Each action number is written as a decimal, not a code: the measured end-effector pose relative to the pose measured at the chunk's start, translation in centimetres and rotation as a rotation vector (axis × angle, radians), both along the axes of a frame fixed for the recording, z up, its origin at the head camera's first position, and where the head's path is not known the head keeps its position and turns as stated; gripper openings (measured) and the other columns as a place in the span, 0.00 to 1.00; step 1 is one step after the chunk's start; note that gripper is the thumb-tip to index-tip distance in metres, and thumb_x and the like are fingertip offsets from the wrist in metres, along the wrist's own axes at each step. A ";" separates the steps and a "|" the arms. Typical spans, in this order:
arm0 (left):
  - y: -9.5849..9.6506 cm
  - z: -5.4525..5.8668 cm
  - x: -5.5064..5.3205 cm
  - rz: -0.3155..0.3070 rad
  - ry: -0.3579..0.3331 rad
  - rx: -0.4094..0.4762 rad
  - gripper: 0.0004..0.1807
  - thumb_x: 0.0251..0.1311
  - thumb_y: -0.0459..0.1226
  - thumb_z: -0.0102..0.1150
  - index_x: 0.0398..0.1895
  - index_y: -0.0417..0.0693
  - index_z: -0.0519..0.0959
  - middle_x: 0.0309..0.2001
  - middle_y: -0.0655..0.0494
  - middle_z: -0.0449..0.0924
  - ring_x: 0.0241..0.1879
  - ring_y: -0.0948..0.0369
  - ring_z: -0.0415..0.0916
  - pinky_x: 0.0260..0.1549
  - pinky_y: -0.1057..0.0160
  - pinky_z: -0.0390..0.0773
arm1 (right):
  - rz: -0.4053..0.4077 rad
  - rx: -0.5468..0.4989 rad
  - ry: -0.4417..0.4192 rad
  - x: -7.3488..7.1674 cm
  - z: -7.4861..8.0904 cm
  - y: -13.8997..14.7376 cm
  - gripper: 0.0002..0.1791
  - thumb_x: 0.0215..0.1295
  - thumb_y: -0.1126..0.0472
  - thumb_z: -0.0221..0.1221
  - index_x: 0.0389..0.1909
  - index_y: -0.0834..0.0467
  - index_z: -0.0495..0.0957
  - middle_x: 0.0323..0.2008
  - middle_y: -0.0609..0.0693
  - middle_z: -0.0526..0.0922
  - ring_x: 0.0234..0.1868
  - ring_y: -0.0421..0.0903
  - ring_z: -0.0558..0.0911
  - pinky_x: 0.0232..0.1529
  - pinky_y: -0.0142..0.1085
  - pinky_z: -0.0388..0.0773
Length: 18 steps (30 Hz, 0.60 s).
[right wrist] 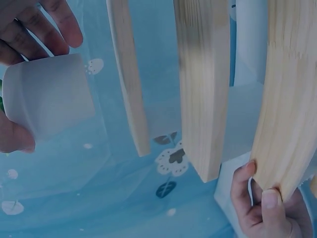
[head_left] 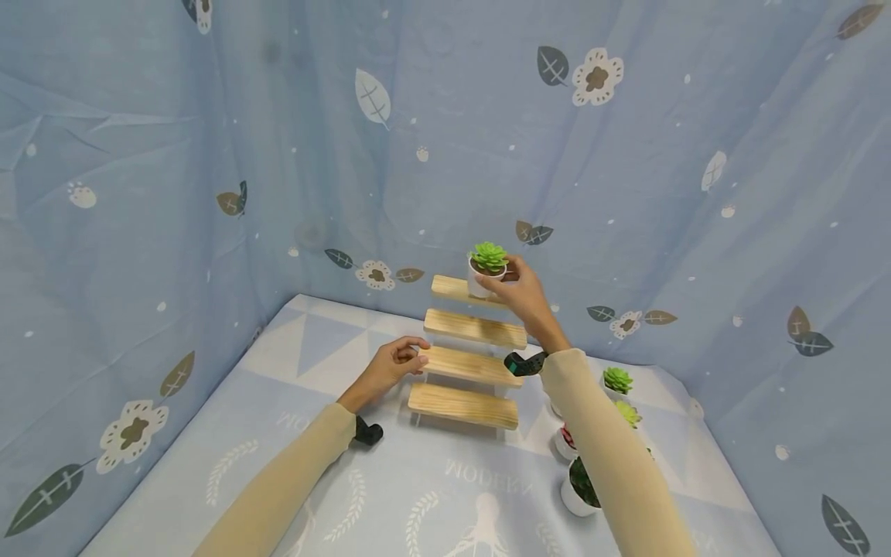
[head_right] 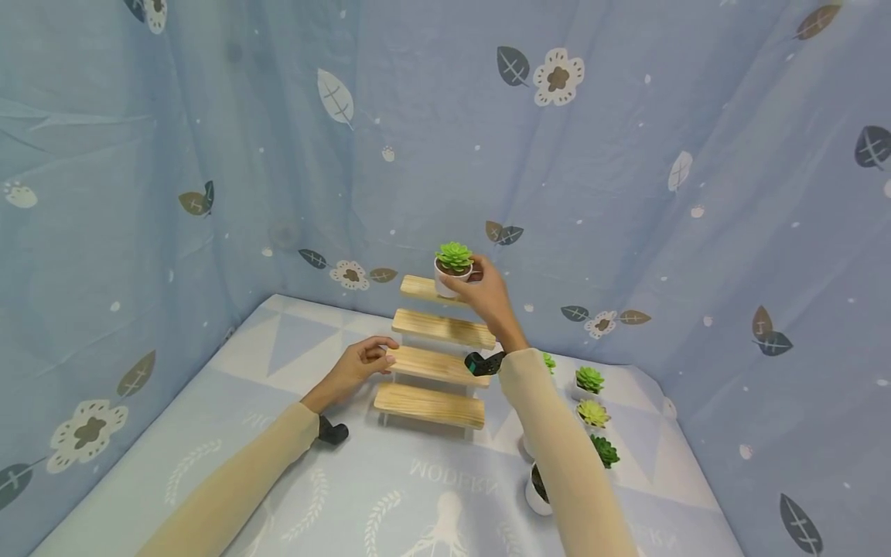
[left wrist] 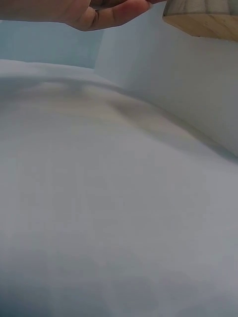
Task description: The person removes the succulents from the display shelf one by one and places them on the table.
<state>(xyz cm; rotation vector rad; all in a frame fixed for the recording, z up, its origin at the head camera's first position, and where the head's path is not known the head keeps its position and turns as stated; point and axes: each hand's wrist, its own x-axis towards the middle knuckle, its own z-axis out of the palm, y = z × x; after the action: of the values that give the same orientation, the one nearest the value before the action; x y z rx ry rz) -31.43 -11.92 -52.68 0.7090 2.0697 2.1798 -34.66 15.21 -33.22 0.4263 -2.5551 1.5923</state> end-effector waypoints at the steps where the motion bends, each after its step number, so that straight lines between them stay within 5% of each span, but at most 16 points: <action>1: 0.0 0.0 0.0 -0.002 0.001 0.003 0.19 0.72 0.38 0.64 0.62 0.43 0.77 0.37 0.48 0.80 0.39 0.56 0.81 0.52 0.45 0.84 | -0.001 -0.002 0.003 0.1 0.0 0.1 0.48 0.59 0.37 0.72 0.75 0.51 0.64 0.61 0.53 0.74 0.60 0.52 0.74 0.54 0.50 0.79; 9: 0.0 -0.1 0.0 -0.014 0.009 0.013 0.19 0.72 0.36 0.63 0.63 0.42 0.77 0.38 0.48 0.81 0.39 0.56 0.81 0.54 0.35 0.80 | 0.005 -0.001 0.006 1.0 0.5 1.3 0.48 0.60 0.37 0.72 0.76 0.52 0.64 0.62 0.53 0.74 0.62 0.52 0.73 0.57 0.50 0.78; 18: 0.0 0.1 0.1 -0.003 0.011 0.003 0.19 0.72 0.37 0.64 0.62 0.43 0.77 0.38 0.48 0.81 0.39 0.56 0.81 0.52 0.42 0.83 | 0.001 0.006 0.037 2.4 0.5 2.6 0.44 0.61 0.39 0.71 0.74 0.51 0.66 0.60 0.52 0.75 0.61 0.51 0.73 0.57 0.51 0.78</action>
<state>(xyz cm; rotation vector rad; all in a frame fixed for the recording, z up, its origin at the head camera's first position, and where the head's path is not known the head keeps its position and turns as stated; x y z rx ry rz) -31.35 -11.92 -52.59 0.7248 2.0694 2.1834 -32.22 17.81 -32.70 0.4538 -2.5329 1.5628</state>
